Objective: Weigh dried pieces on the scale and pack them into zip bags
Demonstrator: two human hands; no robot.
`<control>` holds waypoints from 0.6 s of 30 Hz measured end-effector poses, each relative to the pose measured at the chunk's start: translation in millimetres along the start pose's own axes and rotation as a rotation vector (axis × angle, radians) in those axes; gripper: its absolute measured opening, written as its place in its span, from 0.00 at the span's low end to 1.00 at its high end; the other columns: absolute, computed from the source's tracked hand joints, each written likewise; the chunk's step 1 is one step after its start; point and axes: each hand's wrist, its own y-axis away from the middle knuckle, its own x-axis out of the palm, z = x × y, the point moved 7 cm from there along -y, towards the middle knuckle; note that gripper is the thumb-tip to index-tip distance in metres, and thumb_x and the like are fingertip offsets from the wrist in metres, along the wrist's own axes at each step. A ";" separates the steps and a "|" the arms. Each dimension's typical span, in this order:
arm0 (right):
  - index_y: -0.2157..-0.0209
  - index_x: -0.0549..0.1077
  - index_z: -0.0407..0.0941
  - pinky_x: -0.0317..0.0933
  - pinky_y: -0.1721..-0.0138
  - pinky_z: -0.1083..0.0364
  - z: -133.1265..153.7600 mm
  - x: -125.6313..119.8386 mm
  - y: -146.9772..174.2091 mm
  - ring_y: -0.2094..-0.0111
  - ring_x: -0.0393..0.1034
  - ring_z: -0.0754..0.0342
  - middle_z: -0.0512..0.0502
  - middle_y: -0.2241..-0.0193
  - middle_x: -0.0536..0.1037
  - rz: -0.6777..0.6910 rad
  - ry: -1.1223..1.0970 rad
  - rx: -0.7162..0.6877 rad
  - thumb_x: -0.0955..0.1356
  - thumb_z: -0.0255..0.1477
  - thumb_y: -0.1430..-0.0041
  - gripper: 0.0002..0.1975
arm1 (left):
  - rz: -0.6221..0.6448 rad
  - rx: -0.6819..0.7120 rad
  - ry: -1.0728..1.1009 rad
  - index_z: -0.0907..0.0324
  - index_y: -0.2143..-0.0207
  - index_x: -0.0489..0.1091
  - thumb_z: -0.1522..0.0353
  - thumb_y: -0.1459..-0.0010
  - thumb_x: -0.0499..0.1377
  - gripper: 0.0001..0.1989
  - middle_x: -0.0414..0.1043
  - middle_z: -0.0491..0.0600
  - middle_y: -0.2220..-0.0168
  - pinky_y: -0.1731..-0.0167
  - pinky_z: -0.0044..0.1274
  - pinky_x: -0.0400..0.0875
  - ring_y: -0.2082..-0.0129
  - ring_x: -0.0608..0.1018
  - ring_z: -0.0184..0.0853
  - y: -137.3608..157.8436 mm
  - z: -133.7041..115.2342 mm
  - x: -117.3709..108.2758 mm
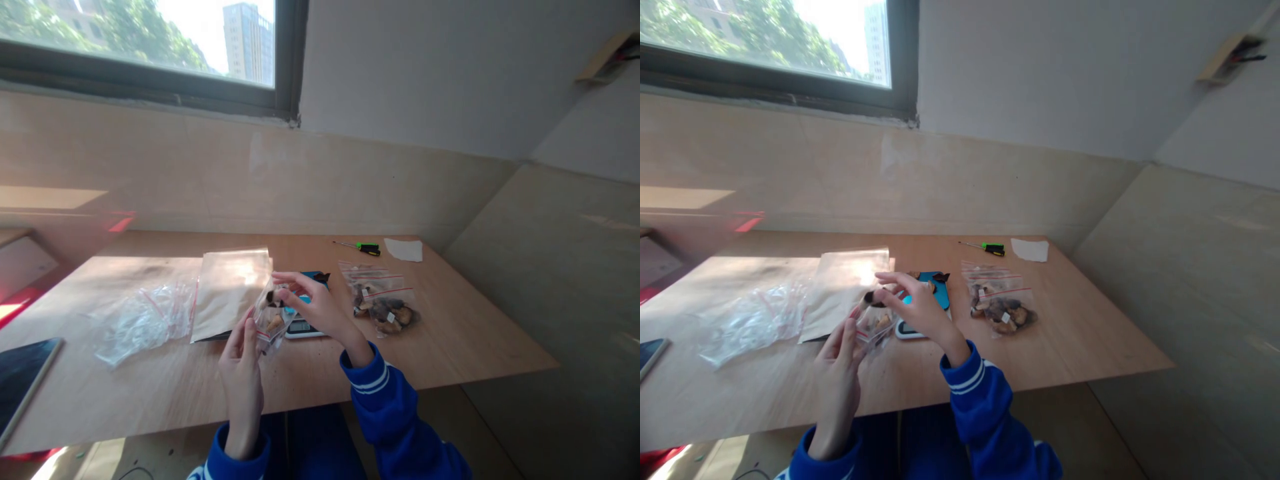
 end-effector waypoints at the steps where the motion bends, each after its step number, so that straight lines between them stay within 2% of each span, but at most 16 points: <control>1: 0.48 0.72 0.48 0.67 0.53 0.54 5.0 2.7 0.2 0.56 0.73 0.54 0.46 0.51 0.77 0.023 0.057 -0.031 0.67 0.40 0.38 0.19 | 0.001 -0.006 0.001 0.57 0.47 0.73 0.51 0.47 0.61 0.29 0.77 0.54 0.52 0.53 0.31 0.72 0.52 0.77 0.42 0.2 -0.5 0.2; 3: 0.49 0.72 0.48 0.65 0.50 0.54 4.5 0.0 -0.8 0.55 0.72 0.54 0.46 0.51 0.76 -0.003 0.146 -0.082 0.65 0.39 0.36 0.17 | -0.001 -0.029 0.029 0.59 0.48 0.73 0.51 0.48 0.62 0.29 0.77 0.54 0.54 0.54 0.31 0.73 0.53 0.78 0.42 0.6 -1.6 -0.1; 5: 0.51 0.73 0.47 0.63 0.49 0.54 -12.0 -11.8 -3.0 0.52 0.70 0.54 0.45 0.52 0.76 -0.097 0.224 -0.083 0.62 0.36 0.32 0.14 | -0.007 -0.058 0.067 0.60 0.50 0.74 0.51 0.49 0.63 0.29 0.78 0.54 0.56 0.56 0.30 0.74 0.55 0.78 0.41 0.8 -1.7 -0.8; 8: 0.55 0.74 0.44 0.62 0.48 0.51 -61.2 -31.3 -5.0 0.51 0.69 0.51 0.42 0.55 0.76 -0.206 0.486 0.068 0.62 0.29 0.33 0.11 | -0.011 -0.077 0.087 0.60 0.51 0.75 0.51 0.50 0.64 0.29 0.78 0.53 0.59 0.58 0.27 0.74 0.55 0.78 0.40 0.7 -0.9 -1.5; 10: 0.58 0.75 0.43 0.61 0.47 0.46 -94.4 -37.6 -3.9 0.52 0.69 0.47 0.39 0.57 0.76 -0.204 0.634 0.169 0.64 0.25 0.38 0.09 | -0.005 -0.078 0.082 0.60 0.51 0.75 0.51 0.50 0.64 0.29 0.78 0.52 0.60 0.58 0.26 0.74 0.55 0.78 0.39 0.6 0.3 -1.3; 12: 0.62 0.75 0.42 0.60 0.48 0.43 -117.1 -39.7 -1.8 0.53 0.68 0.43 0.38 0.58 0.76 -0.203 0.678 0.204 0.66 0.22 0.41 0.07 | 0.003 -0.077 0.076 0.59 0.51 0.75 0.51 0.50 0.63 0.28 0.78 0.53 0.58 0.59 0.25 0.74 0.55 0.78 0.39 0.6 1.1 -0.8; 15: 0.66 0.75 0.43 0.61 0.49 0.42 -129.2 -40.9 0.7 0.54 0.69 0.43 0.37 0.61 0.77 -0.224 0.667 0.197 0.65 0.20 0.43 0.08 | 0.020 -0.079 0.069 0.58 0.51 0.74 0.51 0.49 0.63 0.28 0.78 0.54 0.54 0.60 0.25 0.74 0.53 0.78 0.40 0.6 0.9 0.3; 18: 0.66 0.76 0.44 0.64 0.51 0.46 -119.0 -43.4 0.5 0.56 0.71 0.46 0.41 0.62 0.79 -0.253 0.618 0.171 0.63 0.18 0.43 0.11 | 0.014 -0.087 0.092 0.58 0.51 0.75 0.52 0.49 0.63 0.27 0.76 0.54 0.51 0.60 0.25 0.75 0.52 0.78 0.41 0.4 0.1 -0.2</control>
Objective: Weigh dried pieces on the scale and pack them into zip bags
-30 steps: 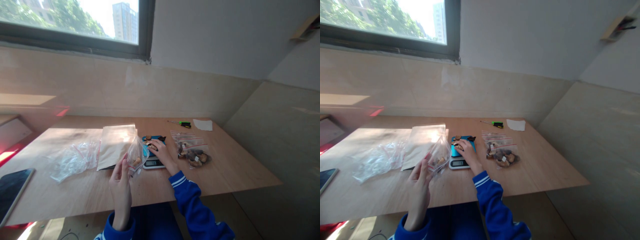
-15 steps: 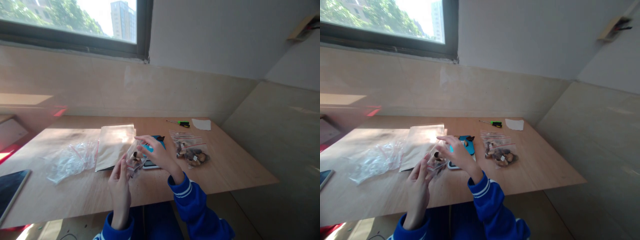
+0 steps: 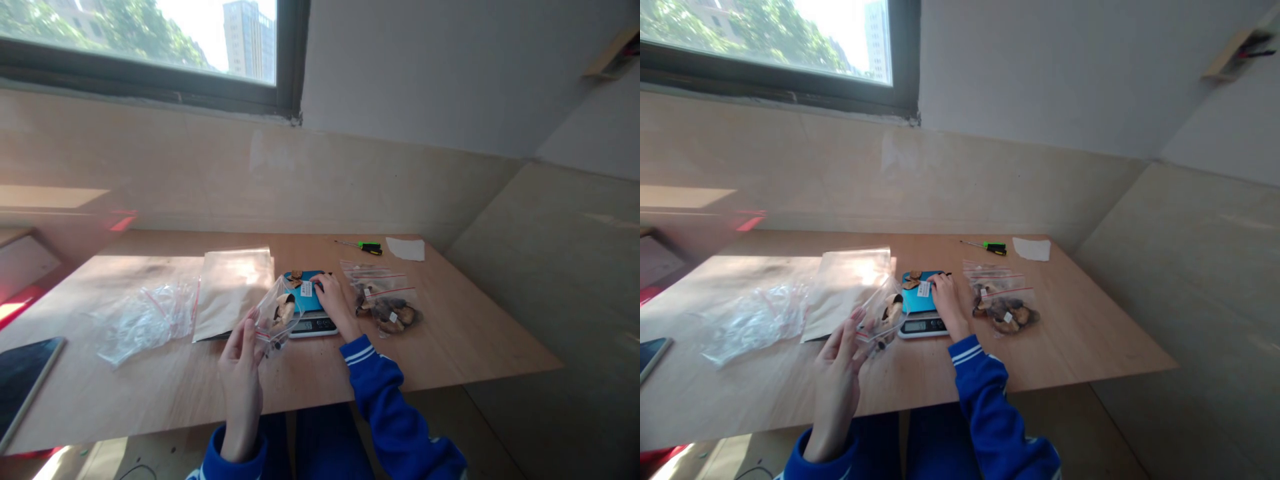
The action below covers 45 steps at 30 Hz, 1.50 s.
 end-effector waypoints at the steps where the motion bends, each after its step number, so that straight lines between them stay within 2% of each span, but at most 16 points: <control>1: 0.65 0.76 0.45 0.65 0.52 0.47 6.0 -5.5 0.0 0.57 0.72 0.48 0.43 0.62 0.79 -0.014 -0.017 -0.002 0.63 0.18 0.42 0.12 | 0.000 -0.002 0.005 0.57 0.51 0.75 0.52 0.49 0.63 0.27 0.76 0.55 0.49 0.60 0.26 0.76 0.51 0.78 0.41 0.1 -0.3 -0.1; 5: 0.60 0.75 0.45 0.68 0.58 0.54 47.2 -36.2 2.5 0.60 0.75 0.53 0.46 0.61 0.81 -0.085 -0.277 -0.042 0.64 0.26 0.38 0.09 | 0.010 -0.001 -0.014 0.57 0.50 0.74 0.52 0.48 0.63 0.26 0.74 0.54 0.48 0.59 0.25 0.76 0.51 0.78 0.42 1.0 -1.8 0.9; 9: 0.57 0.76 0.46 0.67 0.56 0.56 84.5 -51.5 4.2 0.59 0.74 0.55 0.46 0.57 0.80 0.003 -0.548 -0.155 0.68 0.31 0.40 0.10 | -0.008 -0.030 0.016 0.60 0.51 0.74 0.53 0.48 0.63 0.27 0.76 0.55 0.50 0.61 0.26 0.77 0.53 0.79 0.41 2.1 -2.5 2.7; 12: 0.54 0.75 0.47 0.67 0.53 0.54 67.5 -45.4 -2.4 0.54 0.73 0.54 0.45 0.53 0.78 0.016 -0.446 -0.138 0.64 0.31 0.36 0.12 | -0.018 -0.043 0.040 0.60 0.52 0.75 0.53 0.50 0.64 0.27 0.77 0.55 0.51 0.62 0.25 0.76 0.55 0.79 0.40 2.3 -2.9 3.5; 16: 0.52 0.74 0.43 0.60 0.43 0.47 5.0 -23.2 -16.4 0.45 0.67 0.48 0.39 0.49 0.75 -0.036 -0.059 -0.005 0.65 0.24 0.40 0.14 | -0.008 -0.041 0.057 0.59 0.54 0.76 0.52 0.52 0.66 0.27 0.78 0.54 0.54 0.65 0.21 0.75 0.56 0.80 0.39 2.0 -1.7 1.9; 19: 0.56 0.75 0.41 0.58 0.42 0.42 -27.6 -8.6 -21.4 0.47 0.68 0.44 0.37 0.53 0.77 -0.030 0.011 0.048 0.67 0.20 0.45 0.14 | -0.005 -0.043 0.069 0.60 0.55 0.76 0.52 0.53 0.66 0.27 0.79 0.54 0.55 0.63 0.23 0.76 0.55 0.79 0.40 1.8 -0.3 -0.9; 21: 0.59 0.76 0.41 0.60 0.44 0.41 -36.0 -5.2 -21.5 0.50 0.70 0.44 0.37 0.56 0.78 -0.030 0.021 0.061 0.67 0.19 0.45 0.12 | -0.006 -0.049 0.074 0.59 0.55 0.76 0.52 0.53 0.67 0.27 0.79 0.54 0.56 0.62 0.23 0.76 0.55 0.79 0.40 1.5 0.4 -2.1; 24: 0.61 0.77 0.41 0.62 0.47 0.42 -30.3 -10.0 -18.8 0.52 0.71 0.44 0.37 0.58 0.79 -0.044 0.005 0.061 0.67 0.20 0.44 0.10 | -0.001 -0.051 0.076 0.59 0.55 0.76 0.52 0.53 0.67 0.27 0.79 0.53 0.57 0.63 0.23 0.76 0.57 0.80 0.39 0.8 0.5 -2.0; 26: 0.59 0.77 0.42 0.64 0.49 0.46 -15.8 -18.9 -15.6 0.54 0.73 0.46 0.39 0.57 0.79 -0.064 -0.024 0.056 0.67 0.23 0.42 0.10 | 0.001 -0.051 0.074 0.59 0.54 0.76 0.52 0.53 0.66 0.27 0.79 0.53 0.58 0.63 0.22 0.76 0.57 0.80 0.39 0.3 0.7 -1.1; 28: 0.55 0.76 0.44 0.67 0.52 0.51 5.3 -29.8 -11.8 0.55 0.74 0.50 0.42 0.56 0.80 -0.080 -0.161 0.034 0.67 0.28 0.39 0.11 | 0.013 -0.057 0.066 0.59 0.54 0.76 0.52 0.53 0.66 0.27 0.79 0.53 0.57 0.64 0.22 0.76 0.57 0.80 0.39 0.1 1.3 1.1; 32: 0.50 0.74 0.48 0.67 0.52 0.54 49.0 -34.6 -7.0 0.51 0.73 0.52 0.45 0.50 0.78 0.104 -0.579 -0.090 0.67 0.37 0.38 0.16 | 0.028 -0.067 0.063 0.58 0.52 0.75 0.53 0.51 0.65 0.27 0.77 0.54 0.53 0.63 0.22 0.76 0.55 0.80 0.39 0.5 2.0 5.9; 34: 0.49 0.74 0.50 0.67 0.50 0.53 50.6 -30.0 -8.4 0.49 0.72 0.52 0.45 0.48 0.77 0.155 -0.635 -0.102 0.65 0.39 0.36 0.17 | 0.025 -0.063 0.060 0.58 0.52 0.75 0.53 0.50 0.65 0.27 0.77 0.53 0.52 0.63 0.22 0.76 0.54 0.80 0.39 0.8 1.6 6.5; 36: 0.49 0.73 0.48 0.66 0.48 0.51 35.2 -22.8 -13.8 0.48 0.71 0.51 0.44 0.47 0.76 0.103 -0.577 -0.071 0.63 0.38 0.35 0.17 | 0.023 -0.062 0.069 0.58 0.52 0.75 0.53 0.50 0.65 0.27 0.77 0.53 0.52 0.63 0.21 0.76 0.54 0.80 0.39 0.9 1.6 5.8; 38: 0.47 0.72 0.46 0.63 0.44 0.48 18.2 -8.0 -19.8 0.45 0.68 0.49 0.40 0.45 0.74 0.089 -0.394 -0.080 0.64 0.35 0.35 0.18 | 0.017 -0.071 0.092 0.59 0.53 0.75 0.53 0.51 0.66 0.27 0.78 0.53 0.54 0.63 0.21 0.76 0.55 0.80 0.39 0.8 2.4 3.3; 41: 0.44 0.70 0.43 0.57 0.40 0.45 5.2 24.1 -25.9 0.40 0.63 0.46 0.36 0.42 0.70 0.188 -0.150 -0.157 0.69 0.31 0.41 0.23 | 0.002 -0.080 0.129 0.59 0.55 0.76 0.53 0.53 0.67 0.26 0.78 0.54 0.54 0.63 0.23 0.77 0.56 0.81 0.41 -0.2 3.2 -2.0; 45: 0.48 0.73 0.42 0.58 0.41 0.45 3.2 48.9 -30.8 0.44 0.67 0.43 0.35 0.47 0.74 0.246 -0.092 -0.201 0.73 0.29 0.47 0.23 | 0.002 -0.070 0.140 0.60 0.55 0.76 0.54 0.52 0.67 0.25 0.78 0.55 0.53 0.61 0.27 0.78 0.54 0.80 0.44 -2.3 1.4 -6.9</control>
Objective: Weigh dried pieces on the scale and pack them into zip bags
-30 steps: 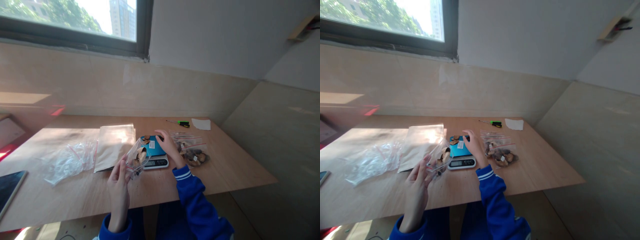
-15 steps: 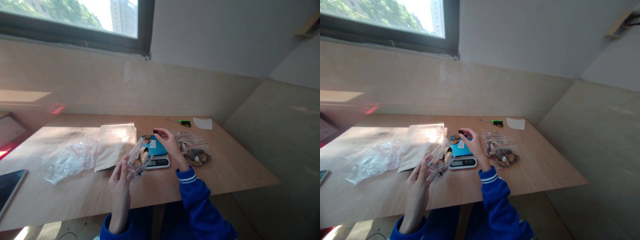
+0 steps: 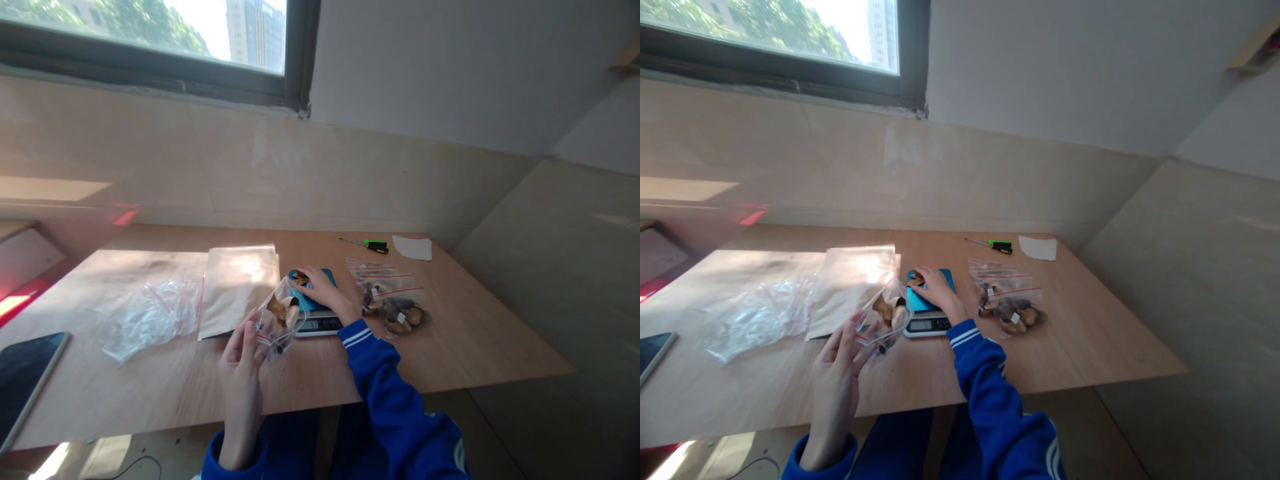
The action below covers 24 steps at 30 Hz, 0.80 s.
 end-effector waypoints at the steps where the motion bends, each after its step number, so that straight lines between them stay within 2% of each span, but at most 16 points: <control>1: 0.49 0.74 0.42 0.59 0.43 0.46 -0.2 2.0 -1.7 0.46 0.69 0.44 0.36 0.49 0.76 0.004 0.012 -0.004 0.73 0.29 0.46 0.21 | 0.001 0.003 -0.001 0.60 0.55 0.76 0.54 0.52 0.67 0.25 0.78 0.56 0.53 0.60 0.28 0.78 0.54 0.80 0.44 -0.4 -0.9 -0.5; 6: 0.53 0.75 0.43 0.62 0.48 0.50 -1.4 0.3 -4.4 0.51 0.72 0.47 0.39 0.54 0.78 -0.009 0.073 -0.015 0.71 0.29 0.43 0.15 | 0.023 -0.004 0.016 0.59 0.55 0.76 0.54 0.52 0.67 0.25 0.78 0.56 0.53 0.57 0.28 0.77 0.52 0.79 0.44 0.9 -4.5 0.4; 13: 0.55 0.76 0.41 0.62 0.49 0.49 3.5 -6.4 3.6 0.52 0.72 0.46 0.37 0.55 0.79 -0.059 0.141 0.019 0.71 0.31 0.42 0.14 | 0.036 -0.006 -0.018 0.59 0.54 0.75 0.52 0.53 0.67 0.27 0.78 0.55 0.52 0.60 0.24 0.76 0.51 0.79 0.43 7.5 -10.2 -1.2; 18: 0.57 0.76 0.42 0.63 0.50 0.52 7.2 -24.1 11.5 0.55 0.74 0.48 0.38 0.56 0.80 -0.141 0.125 0.087 0.66 0.27 0.38 0.10 | 0.037 0.014 -0.026 0.59 0.53 0.75 0.52 0.53 0.66 0.28 0.77 0.56 0.51 0.61 0.23 0.76 0.52 0.79 0.43 9.7 -13.9 -2.5; 24: 0.63 0.78 0.42 0.67 0.56 0.52 0.7 -45.4 19.9 0.61 0.76 0.48 0.39 0.62 0.82 -0.286 0.023 0.202 0.67 0.26 0.41 0.07 | 0.058 0.020 -0.032 0.59 0.52 0.74 0.52 0.51 0.65 0.28 0.77 0.56 0.51 0.56 0.27 0.75 0.51 0.78 0.43 15.4 -16.2 -1.7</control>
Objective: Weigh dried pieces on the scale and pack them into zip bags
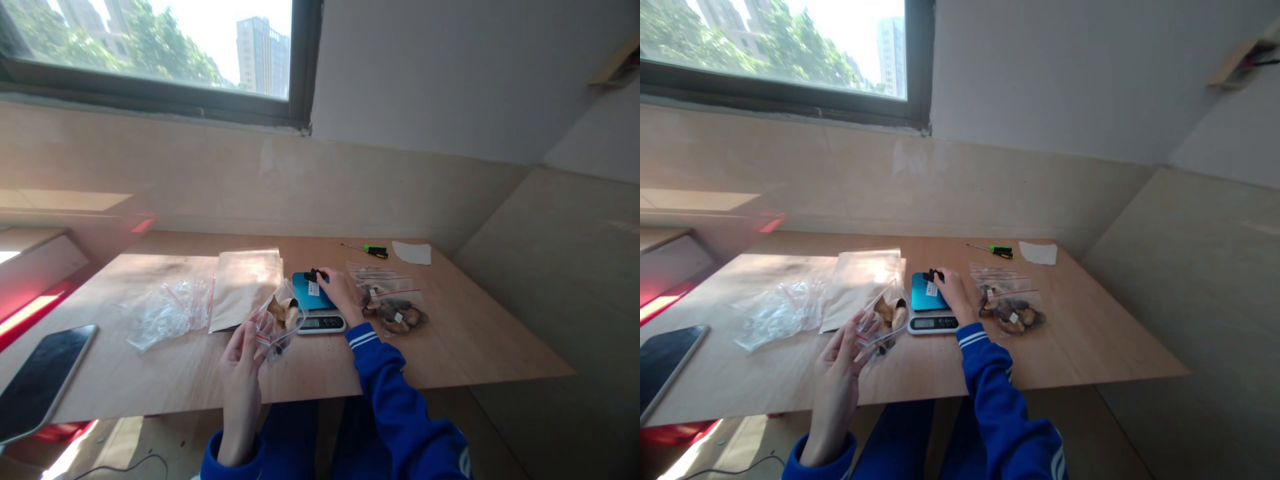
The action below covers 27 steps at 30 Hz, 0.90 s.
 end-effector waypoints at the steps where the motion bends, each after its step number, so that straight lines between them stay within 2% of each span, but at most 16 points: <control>1: 0.64 0.78 0.42 0.68 0.58 0.52 -1.0 -2.9 0.7 0.63 0.77 0.48 0.39 0.64 0.82 -0.028 -0.030 0.020 0.67 0.27 0.41 0.07 | 0.000 -0.003 0.001 0.59 0.52 0.74 0.52 0.50 0.65 0.27 0.77 0.56 0.51 0.55 0.28 0.75 0.50 0.78 0.43 0.4 0.6 -0.2; 5: 0.60 0.77 0.40 0.70 0.62 0.53 10.5 -18.5 8.3 0.64 0.77 0.50 0.39 0.64 0.82 -0.121 -0.181 0.048 0.64 0.32 0.38 0.13 | 0.012 -0.027 0.001 0.59 0.52 0.74 0.53 0.50 0.65 0.26 0.77 0.57 0.51 0.54 0.29 0.74 0.50 0.78 0.43 -0.8 6.3 0.8; 8: 0.56 0.76 0.40 0.71 0.61 0.54 43.0 -37.6 20.9 0.62 0.77 0.51 0.40 0.61 0.82 -0.138 -0.340 -0.004 0.62 0.35 0.36 0.16 | 0.045 -0.038 -0.015 0.59 0.52 0.74 0.53 0.49 0.64 0.26 0.77 0.57 0.51 0.54 0.29 0.75 0.49 0.78 0.43 -2.8 10.3 5.0; 10: 0.57 0.77 0.43 0.70 0.58 0.54 74.6 -47.5 31.6 0.60 0.77 0.52 0.43 0.60 0.82 -0.051 -0.427 -0.097 0.65 0.36 0.37 0.14 | 0.064 -0.031 -0.024 0.59 0.52 0.74 0.53 0.49 0.64 0.26 0.77 0.57 0.51 0.55 0.29 0.75 0.50 0.78 0.43 -4.2 10.4 8.3; 12: 0.57 0.78 0.47 0.67 0.53 0.54 104.0 -49.6 43.2 0.56 0.75 0.52 0.46 0.58 0.81 0.119 -0.426 -0.195 0.66 0.35 0.38 0.12 | 0.060 -0.011 -0.038 0.60 0.52 0.74 0.53 0.49 0.64 0.26 0.77 0.57 0.52 0.58 0.27 0.76 0.52 0.79 0.43 -5.6 8.0 9.7; 14: 0.55 0.78 0.48 0.66 0.51 0.54 117.5 -48.9 52.5 0.53 0.73 0.52 0.47 0.55 0.80 0.229 -0.423 -0.225 0.66 0.35 0.38 0.13 | 0.042 0.011 -0.062 0.60 0.52 0.74 0.53 0.50 0.65 0.27 0.77 0.57 0.52 0.62 0.25 0.76 0.54 0.80 0.42 -7.1 5.0 9.1; 17: 0.53 0.77 0.48 0.65 0.49 0.53 107.0 -50.1 56.1 0.50 0.72 0.52 0.46 0.53 0.79 0.179 -0.491 -0.173 0.64 0.36 0.35 0.15 | 0.038 0.030 -0.098 0.60 0.52 0.74 0.52 0.50 0.64 0.28 0.76 0.57 0.51 0.66 0.21 0.75 0.54 0.79 0.40 -9.2 2.8 7.4; 21: 0.51 0.75 0.47 0.64 0.47 0.51 78.6 -46.6 58.4 0.48 0.71 0.51 0.43 0.50 0.77 0.096 -0.573 -0.084 0.63 0.39 0.35 0.17 | 0.131 -0.013 -0.097 0.59 0.50 0.74 0.52 0.47 0.62 0.27 0.75 0.59 0.49 0.64 0.22 0.75 0.49 0.77 0.42 -12.6 7.3 9.3; 24: 0.50 0.75 0.46 0.63 0.45 0.50 75.9 -41.8 66.4 0.46 0.70 0.49 0.43 0.48 0.77 0.179 -0.616 -0.066 0.63 0.42 0.36 0.19 | 0.251 -0.061 -0.155 0.59 0.50 0.74 0.50 0.47 0.61 0.28 0.78 0.58 0.53 0.60 0.26 0.75 0.51 0.78 0.44 -14.6 8.7 16.8; 27: 0.54 0.77 0.47 0.65 0.47 0.50 83.1 -39.4 78.1 0.50 0.73 0.50 0.44 0.54 0.80 0.261 -0.654 -0.068 0.63 0.42 0.35 0.18 | 0.333 -0.021 -0.239 0.61 0.51 0.75 0.49 0.47 0.61 0.29 0.79 0.57 0.56 0.56 0.30 0.74 0.54 0.79 0.45 -16.5 -0.3 26.5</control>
